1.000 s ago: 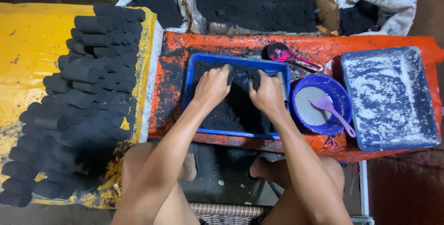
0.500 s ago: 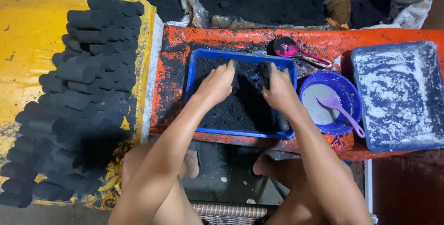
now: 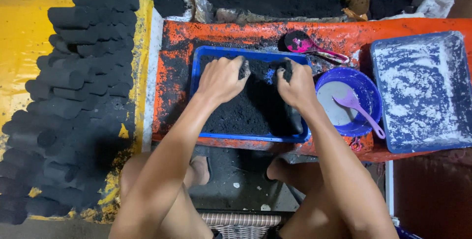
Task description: The person mixes a black granular material in a blue tray using both hands. They repeatedly scoop the material from a large sack into the tray and knead it to combine the contents.
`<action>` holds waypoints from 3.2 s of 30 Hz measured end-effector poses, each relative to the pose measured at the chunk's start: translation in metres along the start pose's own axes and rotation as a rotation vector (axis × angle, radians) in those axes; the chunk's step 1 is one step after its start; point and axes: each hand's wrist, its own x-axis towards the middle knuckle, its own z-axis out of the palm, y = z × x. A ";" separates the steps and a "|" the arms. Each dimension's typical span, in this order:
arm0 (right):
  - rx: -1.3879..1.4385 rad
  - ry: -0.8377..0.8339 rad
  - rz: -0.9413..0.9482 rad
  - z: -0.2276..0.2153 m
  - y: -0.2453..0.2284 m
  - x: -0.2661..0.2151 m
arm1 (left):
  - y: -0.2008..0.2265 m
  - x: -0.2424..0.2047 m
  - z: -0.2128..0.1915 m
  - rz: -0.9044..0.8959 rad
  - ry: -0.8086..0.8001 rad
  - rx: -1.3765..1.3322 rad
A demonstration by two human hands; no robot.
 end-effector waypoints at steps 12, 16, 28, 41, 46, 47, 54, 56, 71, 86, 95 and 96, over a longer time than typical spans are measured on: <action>0.030 -0.209 -0.109 -0.008 -0.013 -0.001 | -0.024 0.003 0.018 -0.044 -0.066 0.097; 0.009 -0.163 -0.096 -0.005 0.003 -0.002 | -0.026 0.006 0.022 -0.024 -0.003 0.126; 0.020 -0.016 -0.078 0.005 -0.004 -0.005 | -0.006 -0.001 0.004 0.004 -0.162 -0.077; -0.118 -0.141 -0.135 0.006 -0.018 -0.002 | -0.026 0.002 0.019 -0.008 -0.088 0.082; -0.176 0.023 -0.183 0.013 0.008 -0.001 | -0.019 0.006 0.014 0.023 -0.034 0.048; -0.147 0.024 -0.183 0.011 0.005 -0.001 | -0.014 0.006 0.007 0.031 -0.026 0.017; -0.069 -0.091 -0.170 0.017 -0.006 0.001 | -0.007 0.001 -0.003 -0.072 -0.224 -0.071; -0.035 -0.162 -0.136 0.013 -0.022 -0.001 | -0.015 0.001 0.004 -0.053 -0.222 -0.049; -0.510 -0.631 -0.197 0.051 -0.043 -0.016 | -0.050 0.020 0.039 -0.132 0.019 0.054; -0.447 -0.474 -0.004 0.026 -0.009 -0.044 | -0.014 -0.020 0.003 -0.400 -0.673 0.416; -0.580 -0.556 0.020 0.016 -0.039 -0.046 | -0.035 -0.026 0.073 -0.072 -0.311 0.380; -0.559 -0.521 0.013 0.018 -0.037 -0.043 | -0.036 -0.022 0.075 -0.048 -0.205 0.318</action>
